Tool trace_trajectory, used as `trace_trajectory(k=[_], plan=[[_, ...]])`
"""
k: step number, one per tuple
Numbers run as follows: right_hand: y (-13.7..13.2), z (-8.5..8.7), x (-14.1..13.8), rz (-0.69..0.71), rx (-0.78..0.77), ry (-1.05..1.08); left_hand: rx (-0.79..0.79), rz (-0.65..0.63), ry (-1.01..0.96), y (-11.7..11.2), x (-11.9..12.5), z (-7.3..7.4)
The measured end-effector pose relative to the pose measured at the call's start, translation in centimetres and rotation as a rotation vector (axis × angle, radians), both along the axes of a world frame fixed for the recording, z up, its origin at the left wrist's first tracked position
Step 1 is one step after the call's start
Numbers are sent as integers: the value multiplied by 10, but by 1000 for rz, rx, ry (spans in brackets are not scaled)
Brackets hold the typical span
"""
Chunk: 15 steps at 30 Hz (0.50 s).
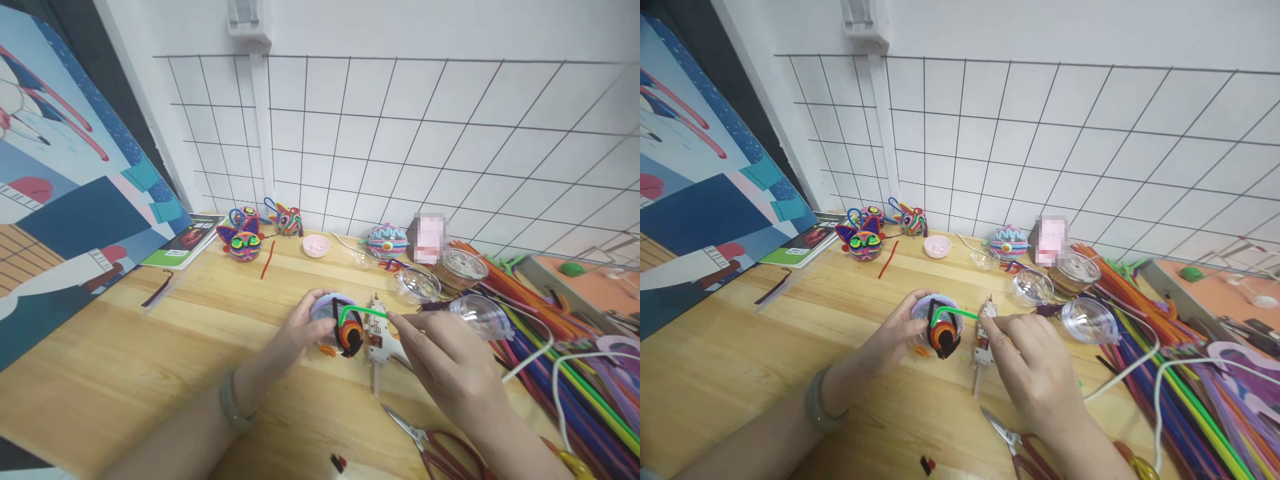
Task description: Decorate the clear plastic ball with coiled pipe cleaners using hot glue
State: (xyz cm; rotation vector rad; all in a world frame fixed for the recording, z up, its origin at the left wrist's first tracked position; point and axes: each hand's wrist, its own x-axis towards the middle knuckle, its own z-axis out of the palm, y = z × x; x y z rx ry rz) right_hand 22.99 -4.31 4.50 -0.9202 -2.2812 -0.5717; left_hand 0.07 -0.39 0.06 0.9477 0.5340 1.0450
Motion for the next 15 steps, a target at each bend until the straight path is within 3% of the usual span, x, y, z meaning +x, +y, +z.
trace_trajectory(k=[15], plan=[[0,0,-1,11,-1,-12,-21,-1,11,-1,0,3]])
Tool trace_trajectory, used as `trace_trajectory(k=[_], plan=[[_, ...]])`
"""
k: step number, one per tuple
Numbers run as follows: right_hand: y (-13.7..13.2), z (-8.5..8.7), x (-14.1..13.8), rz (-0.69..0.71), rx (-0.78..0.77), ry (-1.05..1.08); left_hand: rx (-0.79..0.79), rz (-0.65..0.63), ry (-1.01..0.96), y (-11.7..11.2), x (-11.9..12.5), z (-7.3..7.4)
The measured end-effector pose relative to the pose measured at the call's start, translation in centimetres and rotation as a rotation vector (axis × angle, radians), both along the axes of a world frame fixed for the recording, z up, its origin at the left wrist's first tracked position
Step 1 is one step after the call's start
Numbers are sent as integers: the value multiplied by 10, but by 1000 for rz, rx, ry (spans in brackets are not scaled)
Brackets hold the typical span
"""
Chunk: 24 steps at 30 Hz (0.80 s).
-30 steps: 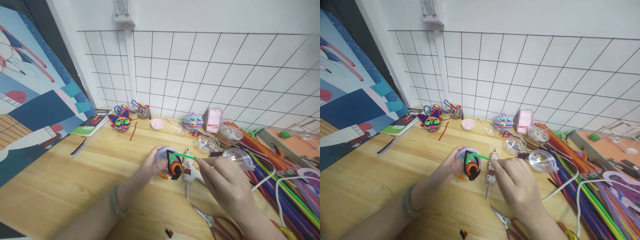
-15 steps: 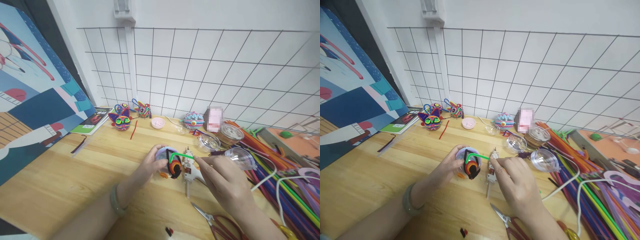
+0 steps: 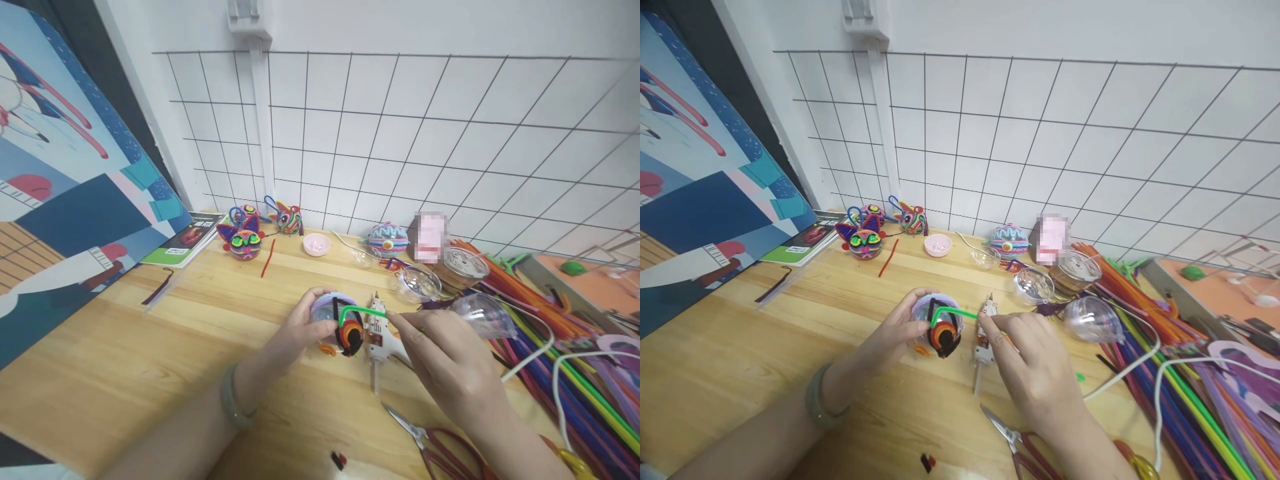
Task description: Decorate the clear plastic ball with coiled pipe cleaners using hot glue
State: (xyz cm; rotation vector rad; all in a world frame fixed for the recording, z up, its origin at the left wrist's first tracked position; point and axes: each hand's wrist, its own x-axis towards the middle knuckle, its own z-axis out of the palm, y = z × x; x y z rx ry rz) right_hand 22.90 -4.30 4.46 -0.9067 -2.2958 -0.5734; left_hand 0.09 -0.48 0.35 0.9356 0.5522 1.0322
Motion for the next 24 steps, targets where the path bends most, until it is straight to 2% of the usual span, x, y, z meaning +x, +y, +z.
trace_trajectory(k=[15,24], plan=[[0,1,-4,20,-6,-7,24,13,3,1,0,-1],[1,-1,-4,51,-25,9,14,67,-4,1,1,2]])
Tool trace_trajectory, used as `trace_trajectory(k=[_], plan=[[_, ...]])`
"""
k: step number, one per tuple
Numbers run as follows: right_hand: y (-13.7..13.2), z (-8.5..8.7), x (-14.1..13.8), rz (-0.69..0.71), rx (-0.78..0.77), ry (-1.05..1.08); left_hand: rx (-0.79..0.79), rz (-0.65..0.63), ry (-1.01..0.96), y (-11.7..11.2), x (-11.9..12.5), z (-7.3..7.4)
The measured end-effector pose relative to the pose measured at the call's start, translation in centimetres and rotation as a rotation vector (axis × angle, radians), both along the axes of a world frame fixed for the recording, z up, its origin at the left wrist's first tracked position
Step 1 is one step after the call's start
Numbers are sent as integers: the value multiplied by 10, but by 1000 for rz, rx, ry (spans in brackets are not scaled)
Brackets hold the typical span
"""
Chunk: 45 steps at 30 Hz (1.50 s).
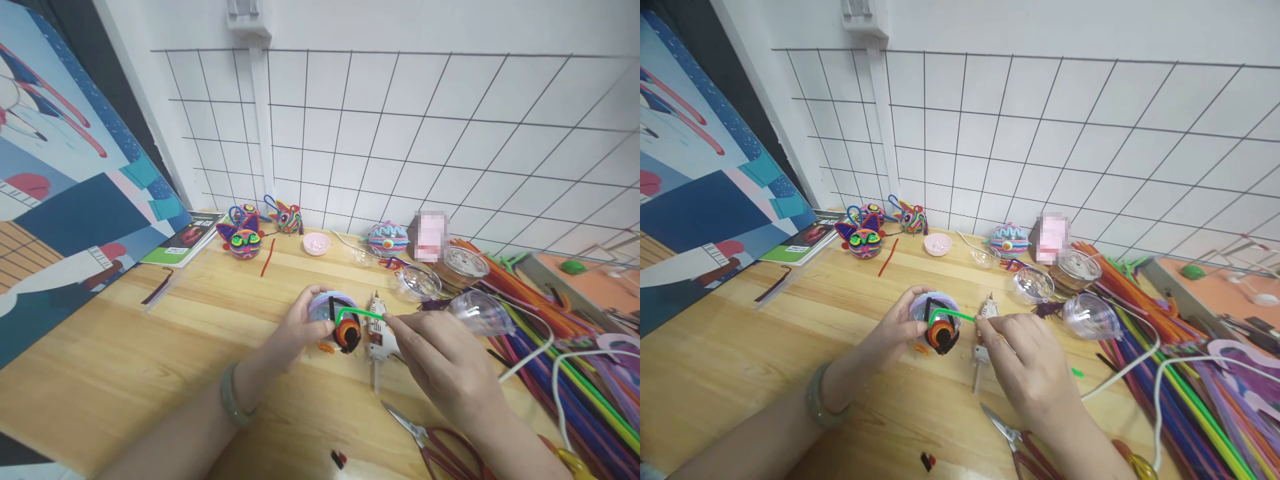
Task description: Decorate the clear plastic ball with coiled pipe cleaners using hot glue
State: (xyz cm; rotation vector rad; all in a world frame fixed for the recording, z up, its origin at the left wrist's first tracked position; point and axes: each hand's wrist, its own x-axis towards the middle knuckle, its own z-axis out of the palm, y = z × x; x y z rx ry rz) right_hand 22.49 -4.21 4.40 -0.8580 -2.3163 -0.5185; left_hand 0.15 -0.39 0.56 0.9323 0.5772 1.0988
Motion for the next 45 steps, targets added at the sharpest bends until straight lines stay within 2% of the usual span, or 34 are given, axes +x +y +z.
trace_trajectory(k=[16,24,29,37,45], plan=[[1,0,-5,-17,9,53,24,27,-12,0,1,-2],[-4,-3,-14,43,-127,130,119,-29,66,-3,2,-8],[-8,-5,-19,34,-158,93,103,-80,68,-8,4,-7],[-9,-2,-24,40,-192,81,107,-85,72,-10,6,-3],[-7,2,-23,57,-239,51,93,-175,110,-14,7,0]])
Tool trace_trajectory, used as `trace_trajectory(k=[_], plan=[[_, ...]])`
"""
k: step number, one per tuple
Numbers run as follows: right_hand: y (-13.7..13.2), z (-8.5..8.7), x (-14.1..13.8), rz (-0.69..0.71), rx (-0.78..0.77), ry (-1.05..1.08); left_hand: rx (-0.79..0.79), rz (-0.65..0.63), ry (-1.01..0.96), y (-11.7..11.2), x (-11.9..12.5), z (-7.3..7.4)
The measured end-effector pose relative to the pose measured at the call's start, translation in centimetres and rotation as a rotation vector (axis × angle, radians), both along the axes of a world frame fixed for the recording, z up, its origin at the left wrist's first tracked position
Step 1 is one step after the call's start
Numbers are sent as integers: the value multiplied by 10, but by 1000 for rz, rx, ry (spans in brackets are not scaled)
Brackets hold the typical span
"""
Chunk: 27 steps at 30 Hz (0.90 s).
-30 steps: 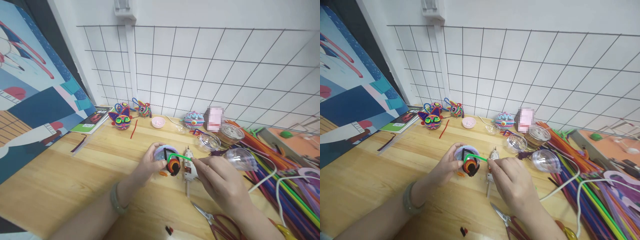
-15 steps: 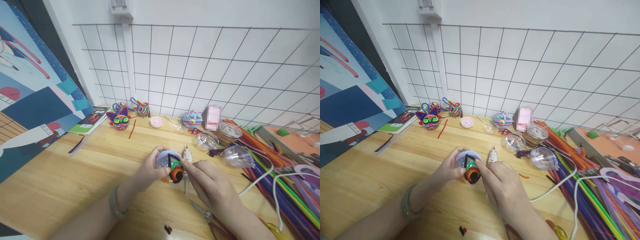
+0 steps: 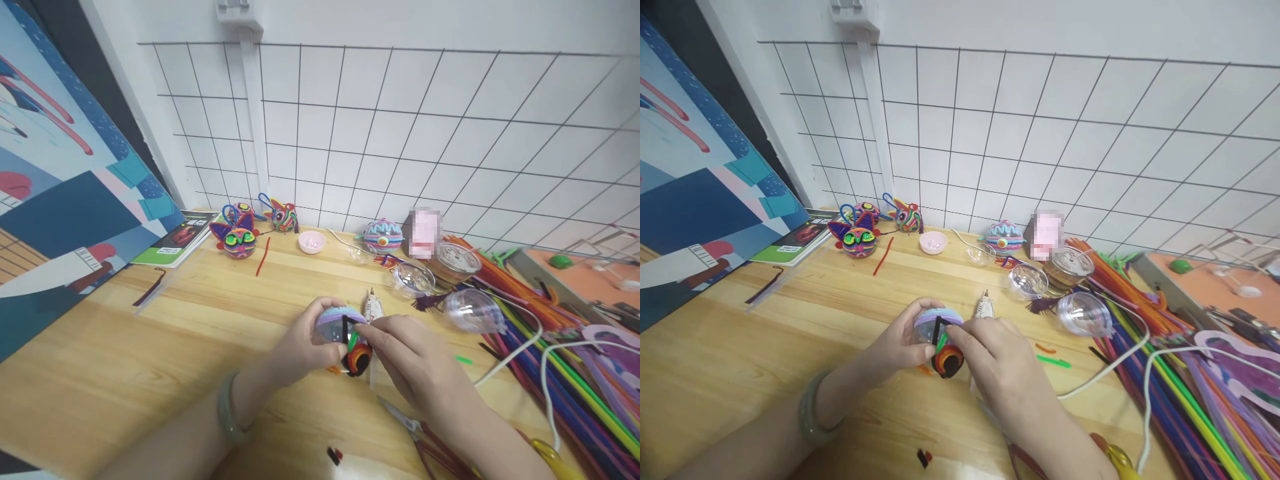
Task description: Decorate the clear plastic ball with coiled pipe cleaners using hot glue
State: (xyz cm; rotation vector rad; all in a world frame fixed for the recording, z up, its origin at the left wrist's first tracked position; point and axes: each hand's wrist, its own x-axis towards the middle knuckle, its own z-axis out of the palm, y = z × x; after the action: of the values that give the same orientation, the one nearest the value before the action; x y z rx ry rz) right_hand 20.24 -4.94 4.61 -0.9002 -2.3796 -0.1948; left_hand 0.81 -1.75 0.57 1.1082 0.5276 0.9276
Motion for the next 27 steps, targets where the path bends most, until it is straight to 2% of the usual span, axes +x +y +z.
trace_trajectory(k=[5,10,16,27], plan=[[-1,4,2,16,38,-47,-27,-7,-40,0,1,0],[-1,-1,2,-3,91,-9,-31,0,-76,-1,3,-1],[0,-8,3,44,32,102,-12,15,-67,-1,2,1],[2,-3,4,35,-25,55,-3,33,-90,-2,2,-1]])
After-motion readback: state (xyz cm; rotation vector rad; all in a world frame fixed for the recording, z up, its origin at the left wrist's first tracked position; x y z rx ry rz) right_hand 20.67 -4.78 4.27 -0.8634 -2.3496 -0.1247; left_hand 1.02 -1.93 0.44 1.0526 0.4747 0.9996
